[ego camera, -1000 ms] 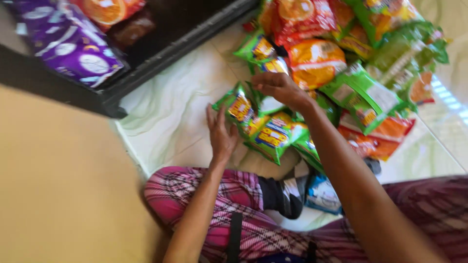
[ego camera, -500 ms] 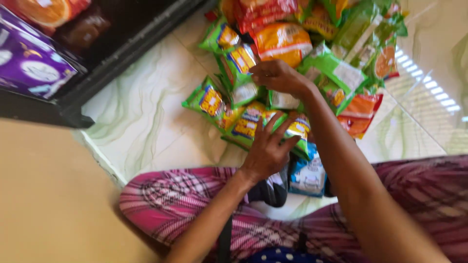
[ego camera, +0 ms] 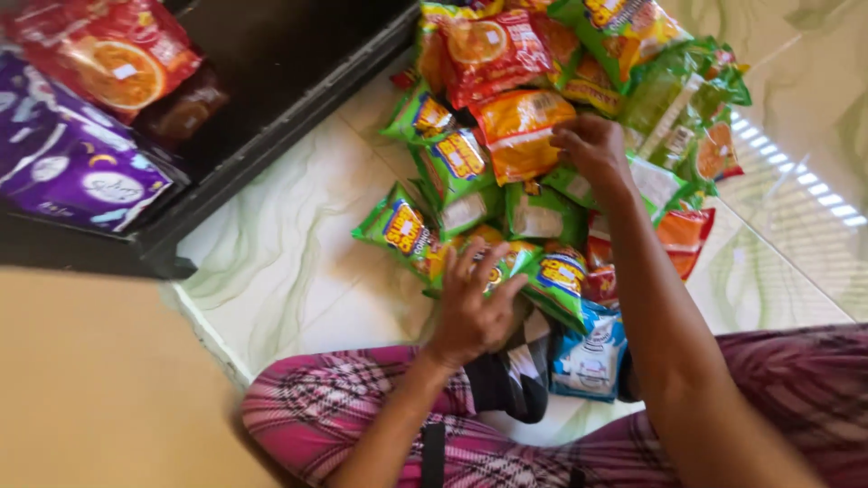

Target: Organizing and stocking instant noodles, bread, and other pantry items on a shelf.

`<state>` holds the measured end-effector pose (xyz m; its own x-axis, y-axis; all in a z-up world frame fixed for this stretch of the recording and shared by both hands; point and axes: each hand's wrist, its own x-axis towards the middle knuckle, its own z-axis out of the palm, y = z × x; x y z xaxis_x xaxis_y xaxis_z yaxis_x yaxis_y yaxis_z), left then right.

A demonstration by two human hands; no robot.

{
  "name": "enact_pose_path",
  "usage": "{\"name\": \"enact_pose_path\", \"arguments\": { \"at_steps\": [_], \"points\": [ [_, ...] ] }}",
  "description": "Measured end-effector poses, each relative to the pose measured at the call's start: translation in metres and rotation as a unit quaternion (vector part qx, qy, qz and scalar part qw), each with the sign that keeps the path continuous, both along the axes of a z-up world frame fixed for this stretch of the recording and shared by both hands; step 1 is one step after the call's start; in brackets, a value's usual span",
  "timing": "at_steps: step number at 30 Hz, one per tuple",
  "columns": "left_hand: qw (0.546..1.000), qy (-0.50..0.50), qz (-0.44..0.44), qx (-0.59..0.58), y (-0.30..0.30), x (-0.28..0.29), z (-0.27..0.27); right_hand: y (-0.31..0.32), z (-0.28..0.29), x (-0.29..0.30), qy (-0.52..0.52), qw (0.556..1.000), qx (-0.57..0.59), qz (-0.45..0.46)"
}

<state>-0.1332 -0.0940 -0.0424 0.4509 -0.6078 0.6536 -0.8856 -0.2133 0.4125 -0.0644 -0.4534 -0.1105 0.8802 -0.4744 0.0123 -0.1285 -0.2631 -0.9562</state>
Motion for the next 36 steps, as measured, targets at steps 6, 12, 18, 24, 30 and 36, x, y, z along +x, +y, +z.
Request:
{"name": "enact_pose_path", "arguments": {
  "at_steps": [6, 12, 18, 24, 30, 36],
  "points": [
    [0.965, 0.111, -0.176, 0.157, -0.055, -0.090, -0.090, 0.022, -0.004, 0.016, 0.097, 0.977, -0.045, 0.183],
    [0.983, 0.011, 0.022, 0.182, -0.105, -0.152, -0.119, 0.030, 0.000, 0.013, 0.083, 0.987, -0.005, 0.139],
    [0.979, 0.007, 0.036, 0.199, -0.100, -0.136, -0.084, 0.060, 0.018, 0.025, 0.106, 0.981, -0.063, 0.152],
    [0.971, -0.012, -0.024, 0.236, -0.116, -0.133, -0.084, 0.053, 0.024, 0.024, 0.069, 0.982, -0.054, 0.169],
    [0.973, 0.016, -0.085, 0.212, -0.090, -0.125, -0.069, 0.069, 0.059, 0.014, 0.075, 0.980, -0.129, 0.131],
    [0.988, 0.072, -0.077, 0.116, -0.046, -0.121, -0.064, 0.051, 0.080, 0.008, 0.068, 0.981, -0.077, 0.163]
  ]
}}
